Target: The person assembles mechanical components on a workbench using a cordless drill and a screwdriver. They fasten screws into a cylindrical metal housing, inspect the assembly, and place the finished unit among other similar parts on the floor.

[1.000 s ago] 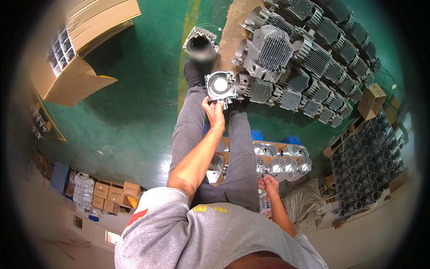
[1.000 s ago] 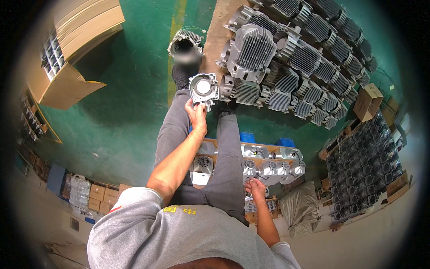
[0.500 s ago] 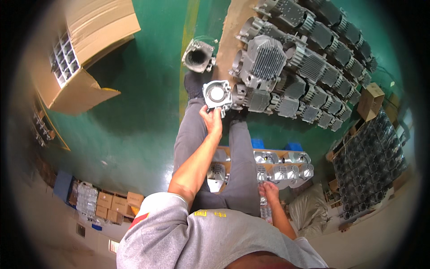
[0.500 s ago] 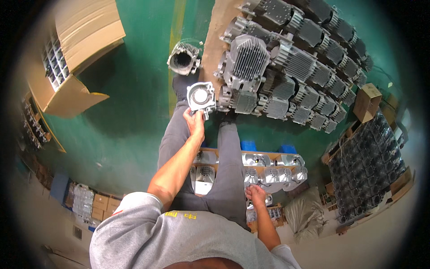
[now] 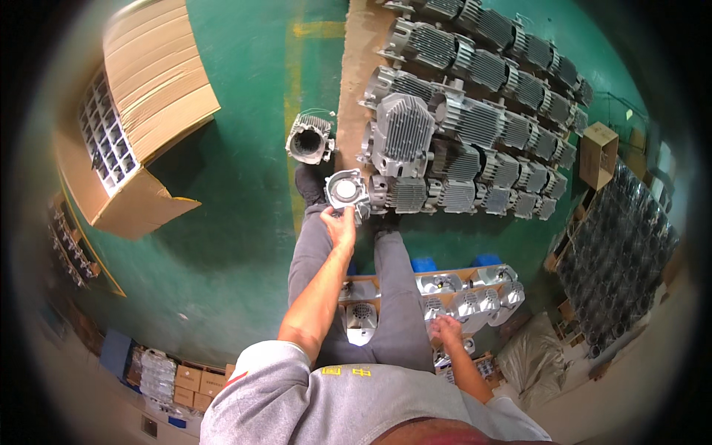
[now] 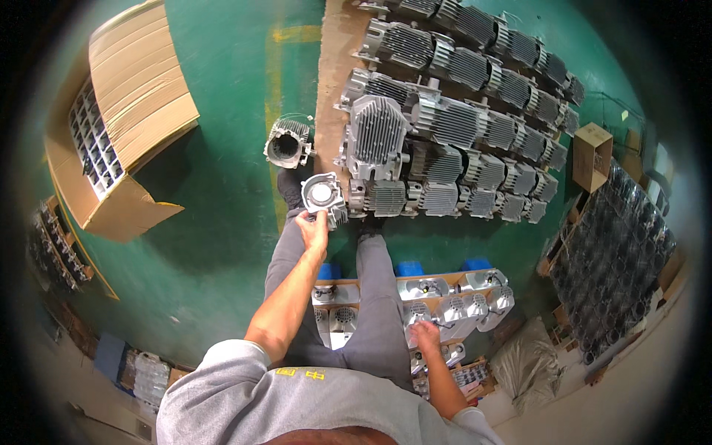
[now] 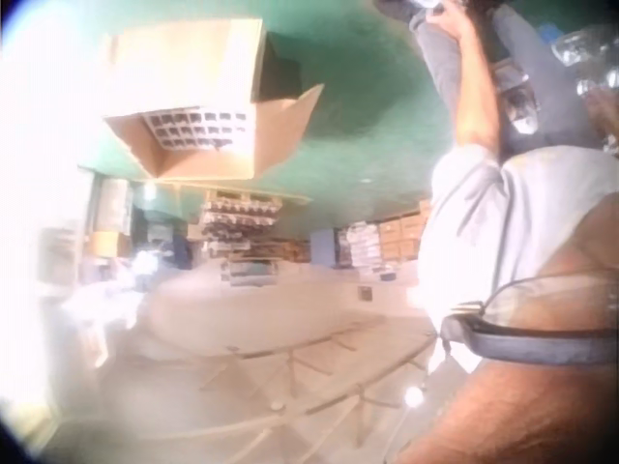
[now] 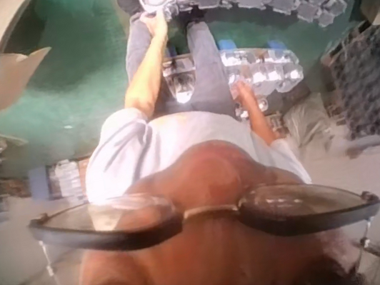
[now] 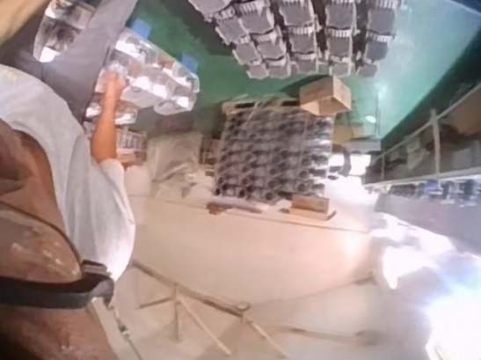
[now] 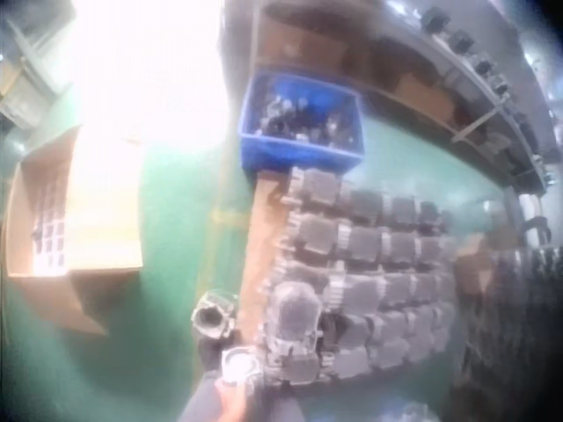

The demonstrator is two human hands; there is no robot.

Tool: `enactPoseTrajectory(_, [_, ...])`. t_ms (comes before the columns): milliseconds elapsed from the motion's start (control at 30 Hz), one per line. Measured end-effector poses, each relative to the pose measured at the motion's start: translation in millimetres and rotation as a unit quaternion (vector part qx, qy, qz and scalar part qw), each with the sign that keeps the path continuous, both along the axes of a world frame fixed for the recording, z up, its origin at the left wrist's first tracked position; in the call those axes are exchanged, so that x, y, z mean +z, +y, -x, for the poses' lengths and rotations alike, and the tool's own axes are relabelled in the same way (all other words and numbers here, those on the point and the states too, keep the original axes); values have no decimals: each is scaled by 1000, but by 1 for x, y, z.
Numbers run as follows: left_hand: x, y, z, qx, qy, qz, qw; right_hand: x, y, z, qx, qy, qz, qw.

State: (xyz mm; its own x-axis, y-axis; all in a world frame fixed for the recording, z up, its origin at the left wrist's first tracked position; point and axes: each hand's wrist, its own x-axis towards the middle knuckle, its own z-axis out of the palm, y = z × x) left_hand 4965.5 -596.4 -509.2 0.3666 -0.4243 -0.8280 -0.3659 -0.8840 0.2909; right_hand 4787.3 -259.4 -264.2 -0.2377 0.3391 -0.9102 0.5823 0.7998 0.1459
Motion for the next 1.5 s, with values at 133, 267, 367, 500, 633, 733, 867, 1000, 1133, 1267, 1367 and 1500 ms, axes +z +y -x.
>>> enactPoseTrajectory(133, [-69,4,-22,9,-36,18,999,-10,20,26,19,31,11,999])
enactPoseTrajectory(267, [-47,-45,0,-34,-24,-57,998,-10,36,16,-2,36,4,999])
enactPoseTrajectory(367, [-45,-69,16,-90,-40,-68,993,-8,33,13,-8,21,5,1000])
enactPoseTrajectory(500, [-77,-77,8,-127,-136,-41,982,-9,23,19,-4,7,21,1000])
enactPoseTrajectory(633, [-57,-83,13,-82,-16,-98,992,-10,30,7,-38,25,21,999])
enactPoseTrajectory(733, [-39,-74,14,-68,0,-63,996,-8,42,3,-57,37,39,997])
enactPoseTrajectory(867, [-45,-59,5,-73,-3,-53,996,-9,57,1,-41,31,45,998])
enactPoseTrajectory(1000, [-28,-65,18,-102,-33,-73,992,-5,54,-5,-56,35,28,997])
enactPoseTrajectory(1133, [-26,-64,21,-116,-52,-102,987,-5,55,-2,-63,43,50,996])
enactPoseTrajectory(1267, [-60,-71,8,-100,-22,-149,983,-3,53,11,-83,52,65,993])
enactPoseTrajectory(1367, [-54,-89,12,-89,140,-143,976,1,48,14,-62,49,56,995])
enactPoseTrajectory(1500, [-29,-88,8,-167,173,-142,960,6,32,23,-56,58,79,994])
